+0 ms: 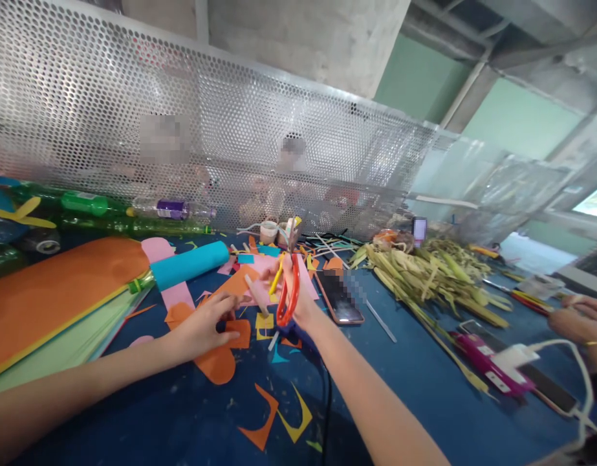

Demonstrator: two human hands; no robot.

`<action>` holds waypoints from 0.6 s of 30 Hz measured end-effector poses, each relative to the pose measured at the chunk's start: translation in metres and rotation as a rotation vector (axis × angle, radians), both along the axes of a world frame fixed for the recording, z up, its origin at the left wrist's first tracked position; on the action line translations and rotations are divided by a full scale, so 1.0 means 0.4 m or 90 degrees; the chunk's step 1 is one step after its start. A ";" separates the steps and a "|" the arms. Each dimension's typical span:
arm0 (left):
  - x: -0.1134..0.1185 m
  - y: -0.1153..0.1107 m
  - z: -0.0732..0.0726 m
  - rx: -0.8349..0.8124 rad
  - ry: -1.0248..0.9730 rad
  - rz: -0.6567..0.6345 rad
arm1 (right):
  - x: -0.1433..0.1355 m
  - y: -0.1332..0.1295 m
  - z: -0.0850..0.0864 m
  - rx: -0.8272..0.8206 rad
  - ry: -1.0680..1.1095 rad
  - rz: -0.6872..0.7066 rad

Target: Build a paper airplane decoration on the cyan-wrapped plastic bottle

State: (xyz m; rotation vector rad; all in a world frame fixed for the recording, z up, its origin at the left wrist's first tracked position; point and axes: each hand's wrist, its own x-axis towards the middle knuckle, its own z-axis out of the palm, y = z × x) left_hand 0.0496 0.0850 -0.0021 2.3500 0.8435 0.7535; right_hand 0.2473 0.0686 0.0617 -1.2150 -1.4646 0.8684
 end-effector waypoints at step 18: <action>-0.061 0.073 0.193 -0.473 -0.573 -0.007 | -0.098 -0.125 -0.059 -0.051 -0.019 0.174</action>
